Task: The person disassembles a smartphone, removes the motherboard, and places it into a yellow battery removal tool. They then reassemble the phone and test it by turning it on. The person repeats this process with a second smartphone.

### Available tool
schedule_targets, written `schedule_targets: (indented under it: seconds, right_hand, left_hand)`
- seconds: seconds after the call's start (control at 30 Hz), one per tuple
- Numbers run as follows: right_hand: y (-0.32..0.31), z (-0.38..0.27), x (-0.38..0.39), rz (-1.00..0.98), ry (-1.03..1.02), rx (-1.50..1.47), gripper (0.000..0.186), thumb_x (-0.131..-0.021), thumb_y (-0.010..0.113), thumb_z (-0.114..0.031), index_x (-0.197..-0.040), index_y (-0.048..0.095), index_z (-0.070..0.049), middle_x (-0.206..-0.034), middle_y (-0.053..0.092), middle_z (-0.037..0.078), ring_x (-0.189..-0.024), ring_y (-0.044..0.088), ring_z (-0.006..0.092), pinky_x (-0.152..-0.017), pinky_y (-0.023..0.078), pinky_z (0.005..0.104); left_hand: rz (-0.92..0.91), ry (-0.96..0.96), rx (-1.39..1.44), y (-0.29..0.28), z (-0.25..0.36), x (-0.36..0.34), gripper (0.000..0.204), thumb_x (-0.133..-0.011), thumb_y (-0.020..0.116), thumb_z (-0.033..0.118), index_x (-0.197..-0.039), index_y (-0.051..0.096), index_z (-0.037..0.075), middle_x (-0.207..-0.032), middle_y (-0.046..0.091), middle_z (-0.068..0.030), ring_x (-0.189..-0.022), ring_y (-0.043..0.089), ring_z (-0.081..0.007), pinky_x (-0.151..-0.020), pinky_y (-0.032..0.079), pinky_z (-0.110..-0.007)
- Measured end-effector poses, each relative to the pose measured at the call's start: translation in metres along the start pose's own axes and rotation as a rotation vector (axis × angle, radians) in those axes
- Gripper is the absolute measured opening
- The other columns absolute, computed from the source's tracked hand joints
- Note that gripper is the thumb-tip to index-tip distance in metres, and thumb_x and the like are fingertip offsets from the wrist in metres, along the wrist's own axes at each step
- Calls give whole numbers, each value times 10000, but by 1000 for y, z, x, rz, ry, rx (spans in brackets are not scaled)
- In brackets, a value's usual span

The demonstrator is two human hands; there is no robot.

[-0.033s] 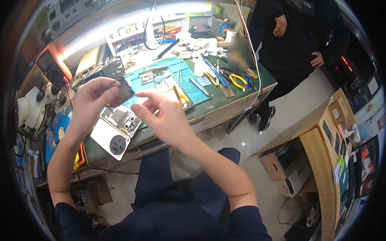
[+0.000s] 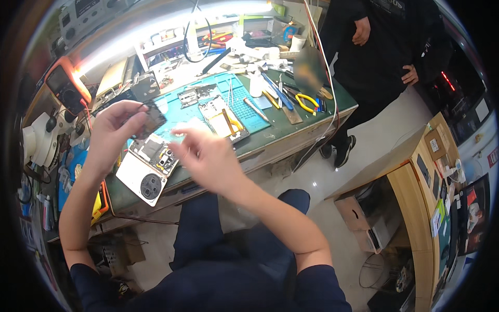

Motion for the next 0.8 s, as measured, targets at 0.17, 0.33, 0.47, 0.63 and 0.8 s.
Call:
schedule_targets:
  seconds: [0.17, 0.33, 0.47, 0.63, 0.8]
  right_hand:
    - [-18, -18, 21, 246, -28, -74, 182, -971, 700, -175, -1063, 744, -24, -812, 710, 77, -655, 656, 180, -609, 535, 329]
    - [-43, -13, 11, 228, 5, 22, 308, -977, 714, -221, -1192, 701, -1, -938, 714, 72, -696, 625, 91, -616, 510, 276]
    - [-41, 22, 14, 163, 167, -288, 259, -1005, 696, -205, -1156, 689, 4, -866, 670, 5, -698, 590, 39, -593, 465, 196]
    - [-62, 26, 21, 205, 234, -643, 258, -1040, 642, -218, -1183, 669, -5, -862, 661, -8, -691, 572, 35, -590, 454, 197]
    - [-46, 2, 11, -14, 174, -917, 248, -1055, 620, -305, -1092, 664, -64, -885, 627, -32, -709, 535, 33, -567, 376, 188]
  left_hand:
    - [-117, -248, 10, -2, -34, 14, 201, -966, 724, 101, -1122, 709, -24, -965, 731, -46, -839, 672, -89, -722, 557, -259]
    - [-244, -228, 183, 46, -21, 5, 280, -1004, 678, 105, -1223, 665, -69, -1073, 733, -89, -927, 694, -124, -800, 578, -285]
    - [-298, -163, 152, 68, -17, 6, 277, -999, 672, 80, -1227, 660, -77, -1058, 735, -96, -934, 709, -131, -800, 589, -284]
    - [-341, -64, 276, 84, -4, -4, 408, -1011, 632, 63, -1400, 553, -30, -1281, 656, -115, -1125, 664, -157, -918, 577, -319]
    - [-524, 177, 430, 85, 34, 0, 899, -884, 823, 315, -1571, 335, 1, -1541, 471, -177, -1443, 451, -257, -1208, 356, -421]
Point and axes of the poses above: each hand's wrist, its own x-axis away from the middle knuckle, its own y-axis out of the palm, z = x × y, the point moved 7 cm from there along -x, towards the middle knuckle
